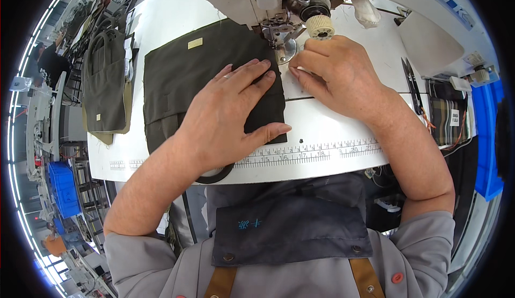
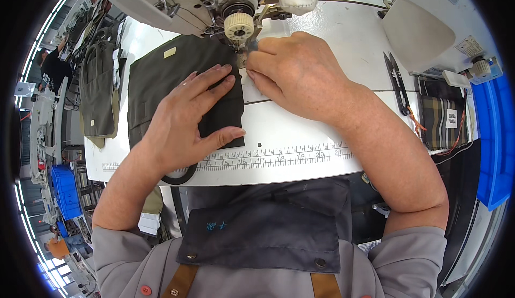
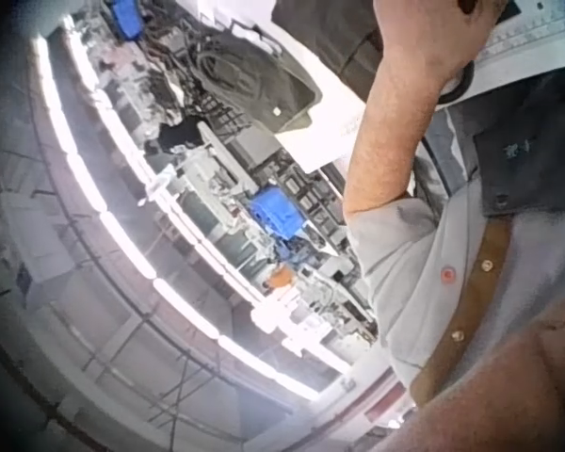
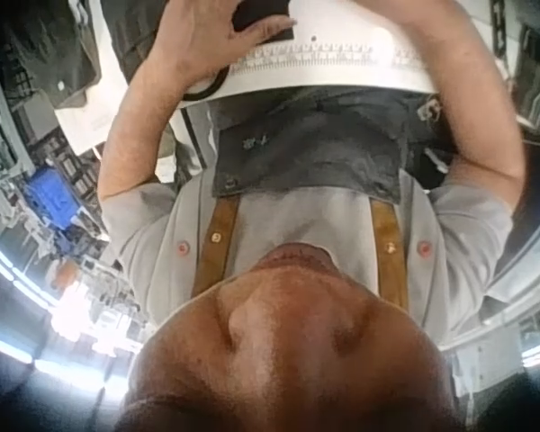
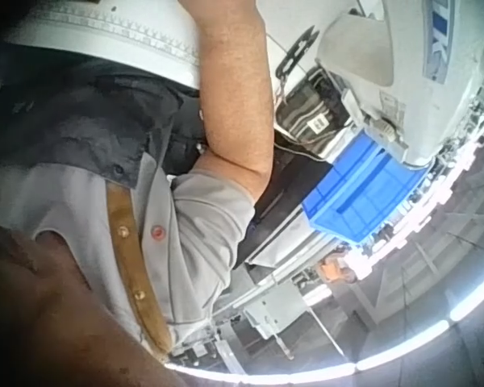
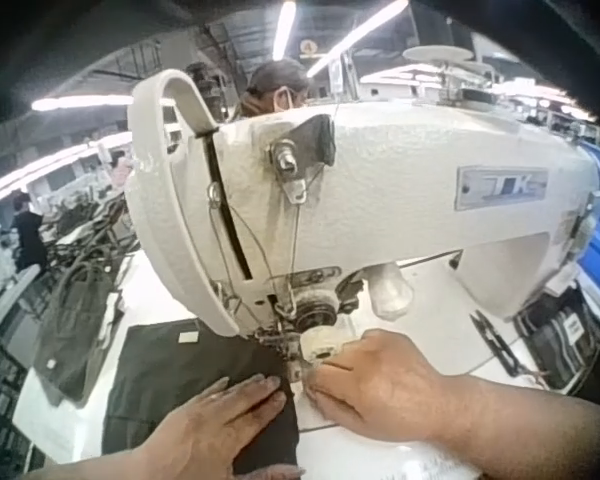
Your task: Sewing a fabric bag using an industrial sewing machine.
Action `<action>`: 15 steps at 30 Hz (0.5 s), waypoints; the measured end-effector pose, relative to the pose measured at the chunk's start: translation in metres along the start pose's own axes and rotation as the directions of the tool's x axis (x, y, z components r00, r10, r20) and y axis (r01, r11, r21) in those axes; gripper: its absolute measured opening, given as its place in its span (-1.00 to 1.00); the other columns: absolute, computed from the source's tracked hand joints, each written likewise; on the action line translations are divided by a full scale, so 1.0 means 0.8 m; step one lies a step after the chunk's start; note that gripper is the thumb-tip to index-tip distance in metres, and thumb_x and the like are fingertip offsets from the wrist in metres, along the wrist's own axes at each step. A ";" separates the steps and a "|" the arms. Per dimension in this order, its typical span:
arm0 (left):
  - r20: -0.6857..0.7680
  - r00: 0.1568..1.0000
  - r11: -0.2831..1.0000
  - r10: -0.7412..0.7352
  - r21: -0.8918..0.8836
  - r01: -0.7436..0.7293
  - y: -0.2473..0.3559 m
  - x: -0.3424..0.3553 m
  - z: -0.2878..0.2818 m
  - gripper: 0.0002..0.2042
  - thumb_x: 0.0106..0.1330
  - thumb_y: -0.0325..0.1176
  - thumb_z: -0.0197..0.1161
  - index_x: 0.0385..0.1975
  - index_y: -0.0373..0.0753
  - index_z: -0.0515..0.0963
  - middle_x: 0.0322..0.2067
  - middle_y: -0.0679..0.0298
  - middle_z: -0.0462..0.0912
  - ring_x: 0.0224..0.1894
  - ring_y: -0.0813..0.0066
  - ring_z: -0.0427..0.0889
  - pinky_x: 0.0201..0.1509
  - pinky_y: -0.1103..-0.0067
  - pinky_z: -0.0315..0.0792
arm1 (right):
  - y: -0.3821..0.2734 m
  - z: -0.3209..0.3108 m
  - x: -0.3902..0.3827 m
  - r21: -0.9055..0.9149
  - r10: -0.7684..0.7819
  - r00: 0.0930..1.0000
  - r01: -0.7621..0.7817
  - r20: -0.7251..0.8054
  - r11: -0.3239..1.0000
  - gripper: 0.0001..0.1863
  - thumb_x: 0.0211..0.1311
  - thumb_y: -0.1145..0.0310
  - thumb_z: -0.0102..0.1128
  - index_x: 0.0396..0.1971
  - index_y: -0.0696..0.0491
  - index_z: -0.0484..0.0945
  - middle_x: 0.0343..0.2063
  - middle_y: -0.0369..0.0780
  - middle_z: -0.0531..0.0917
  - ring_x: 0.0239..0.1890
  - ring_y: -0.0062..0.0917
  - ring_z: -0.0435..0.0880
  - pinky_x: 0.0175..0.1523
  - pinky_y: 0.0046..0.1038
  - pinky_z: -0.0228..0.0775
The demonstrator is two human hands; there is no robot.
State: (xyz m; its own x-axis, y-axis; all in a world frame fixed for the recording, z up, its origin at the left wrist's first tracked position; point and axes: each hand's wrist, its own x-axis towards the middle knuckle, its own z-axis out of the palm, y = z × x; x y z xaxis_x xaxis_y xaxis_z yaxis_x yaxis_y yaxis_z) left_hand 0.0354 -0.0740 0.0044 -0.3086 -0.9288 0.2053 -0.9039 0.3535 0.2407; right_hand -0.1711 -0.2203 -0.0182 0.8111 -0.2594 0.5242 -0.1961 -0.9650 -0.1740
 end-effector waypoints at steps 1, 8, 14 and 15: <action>-0.037 0.999 1.000 -0.006 -0.008 0.006 0.002 -0.001 0.003 -0.31 0.24 0.03 0.46 0.21 -0.42 0.55 0.27 -0.05 0.54 0.33 -0.02 0.52 0.45 0.07 0.34 | -0.002 0.000 0.002 0.012 0.023 0.999 -0.022 -0.040 1.000 -0.83 0.22 0.30 0.35 -0.23 0.00 0.71 -0.43 -0.25 0.63 -0.35 -0.25 0.70 -0.24 -0.19 0.55; -0.090 0.995 0.999 -0.031 -0.037 0.028 -0.001 0.001 0.011 -0.35 0.24 -0.08 0.49 0.23 -0.39 0.54 0.30 -0.03 0.52 0.31 -0.04 0.54 0.48 0.09 0.32 | -0.005 0.009 0.002 -0.015 0.037 0.998 -0.036 0.059 0.999 -0.76 0.28 0.28 0.30 -0.10 -0.01 0.72 -0.34 -0.23 0.64 -0.31 -0.25 0.71 -0.20 -0.19 0.56; -0.126 0.992 1.000 -0.013 -0.012 0.011 -0.027 0.021 0.018 -0.40 0.27 -0.11 0.46 0.19 -0.41 0.55 0.25 -0.07 0.57 0.30 -0.04 0.55 0.47 0.11 0.33 | -0.009 0.010 0.003 -0.068 0.086 0.995 -0.083 0.049 0.994 -0.72 0.29 0.25 0.30 -0.06 0.02 0.71 -0.32 -0.22 0.64 -0.27 -0.25 0.71 -0.16 -0.19 0.56; -0.140 0.990 1.000 -0.020 -0.009 0.019 -0.027 0.024 0.017 -0.41 0.29 -0.10 0.45 0.18 -0.41 0.55 0.24 -0.07 0.58 0.29 -0.06 0.56 0.48 0.10 0.32 | -0.008 0.010 0.003 -0.058 0.082 0.996 -0.080 0.047 0.995 -0.72 0.29 0.25 0.31 -0.06 0.01 0.71 -0.32 -0.22 0.64 -0.26 -0.25 0.71 -0.16 -0.19 0.56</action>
State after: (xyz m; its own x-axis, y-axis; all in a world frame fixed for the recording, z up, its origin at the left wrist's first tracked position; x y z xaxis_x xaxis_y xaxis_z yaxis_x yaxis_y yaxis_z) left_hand 0.0452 -0.1013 -0.0095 -0.2461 -0.9110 0.3310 -0.9070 0.3369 0.2529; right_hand -0.1635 -0.2147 -0.0224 0.8171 -0.3358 0.4686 -0.2916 -0.9419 -0.1666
